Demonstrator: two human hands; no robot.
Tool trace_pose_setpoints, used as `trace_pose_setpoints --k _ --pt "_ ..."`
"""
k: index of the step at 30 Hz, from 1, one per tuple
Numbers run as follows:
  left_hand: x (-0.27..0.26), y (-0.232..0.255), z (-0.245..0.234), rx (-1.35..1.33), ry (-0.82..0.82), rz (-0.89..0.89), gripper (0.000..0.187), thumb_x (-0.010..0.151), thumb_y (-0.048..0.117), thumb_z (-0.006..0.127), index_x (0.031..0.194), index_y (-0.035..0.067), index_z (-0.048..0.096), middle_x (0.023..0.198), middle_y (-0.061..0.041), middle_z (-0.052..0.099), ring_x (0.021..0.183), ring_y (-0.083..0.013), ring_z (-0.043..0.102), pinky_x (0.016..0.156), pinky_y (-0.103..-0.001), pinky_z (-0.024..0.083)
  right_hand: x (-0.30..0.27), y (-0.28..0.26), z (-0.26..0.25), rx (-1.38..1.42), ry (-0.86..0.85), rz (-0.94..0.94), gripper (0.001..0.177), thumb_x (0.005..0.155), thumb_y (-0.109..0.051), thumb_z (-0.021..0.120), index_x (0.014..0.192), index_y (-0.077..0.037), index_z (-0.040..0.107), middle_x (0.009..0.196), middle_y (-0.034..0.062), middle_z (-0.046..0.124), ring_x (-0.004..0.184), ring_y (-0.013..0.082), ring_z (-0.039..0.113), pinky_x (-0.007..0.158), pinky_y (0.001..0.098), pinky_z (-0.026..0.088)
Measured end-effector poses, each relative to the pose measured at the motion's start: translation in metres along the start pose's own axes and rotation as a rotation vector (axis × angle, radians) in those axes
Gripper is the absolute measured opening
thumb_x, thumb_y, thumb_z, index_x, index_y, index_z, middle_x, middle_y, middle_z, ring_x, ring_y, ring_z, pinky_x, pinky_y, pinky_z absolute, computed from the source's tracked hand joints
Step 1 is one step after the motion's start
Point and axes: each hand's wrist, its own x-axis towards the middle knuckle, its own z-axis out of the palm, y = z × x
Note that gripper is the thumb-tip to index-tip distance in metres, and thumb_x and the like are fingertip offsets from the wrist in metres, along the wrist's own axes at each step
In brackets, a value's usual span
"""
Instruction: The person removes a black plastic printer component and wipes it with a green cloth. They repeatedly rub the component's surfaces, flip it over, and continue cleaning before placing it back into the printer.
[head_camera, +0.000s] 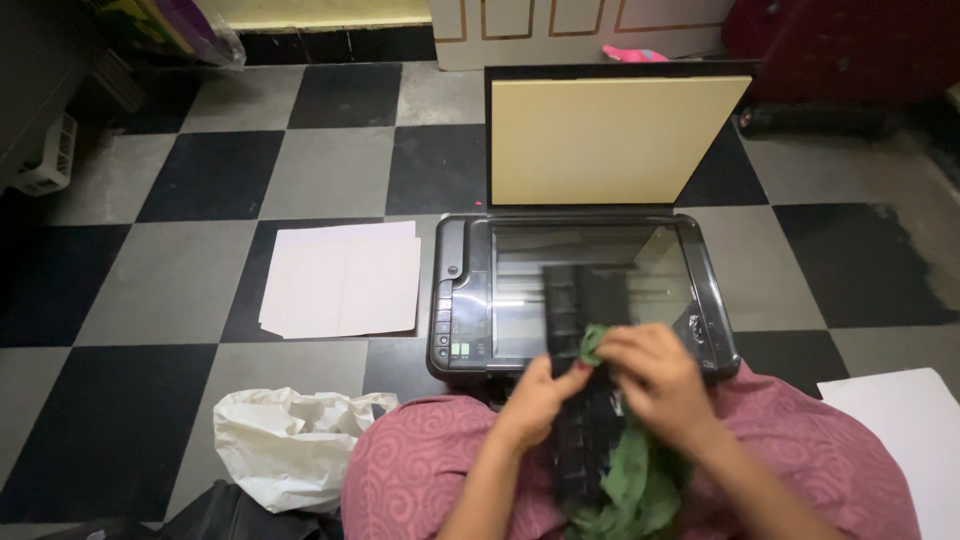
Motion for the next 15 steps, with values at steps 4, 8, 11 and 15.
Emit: trace_pose_setpoints --k 4,8,11,15 --pt "0.008 0.019 -0.008 -0.087 0.249 0.119 0.042 0.098 0.042 0.069 0.112 0.002 0.064 0.094 -0.004 0.071 0.082 -0.0153 0.068 0.07 -0.031 0.056 -0.012 -0.018 0.009 0.099 -0.195 -0.004 0.028 0.069 0.004 0.071 0.095 -0.006 0.074 0.104 0.0075 0.074 0.099 0.0288 0.067 0.086 0.0382 0.054" --pt "-0.001 0.042 -0.005 -0.182 0.278 0.181 0.045 0.094 0.043 0.066 0.117 0.004 0.064 0.102 -0.005 0.073 0.09 -0.0158 0.072 0.078 -0.032 0.06 -0.019 -0.02 0.0 0.182 -0.441 -0.046 0.024 0.066 0.002 0.071 0.089 -0.007 0.072 0.097 0.0042 0.074 0.093 0.0284 0.067 0.083 0.0394 0.053" --pt "-0.006 0.057 -0.004 -0.21 0.231 0.213 0.047 0.095 0.043 0.066 0.119 0.002 0.063 0.104 -0.007 0.073 0.09 -0.0177 0.072 0.078 -0.034 0.06 -0.023 -0.018 -0.011 0.183 -0.538 -0.117 0.025 0.064 0.001 0.073 0.087 -0.01 0.074 0.093 0.0005 0.073 0.091 0.0276 0.066 0.081 0.0417 0.05" --pt "-0.004 0.06 -0.007 -0.29 0.241 0.224 0.05 0.094 0.044 0.066 0.119 0.001 0.062 0.103 -0.009 0.072 0.089 -0.0213 0.072 0.077 -0.038 0.062 -0.025 -0.017 -0.015 0.088 -0.456 -0.174 0.031 0.062 0.003 0.07 0.09 -0.01 0.073 0.1 -0.0001 0.074 0.092 0.0278 0.064 0.079 0.0418 0.05"
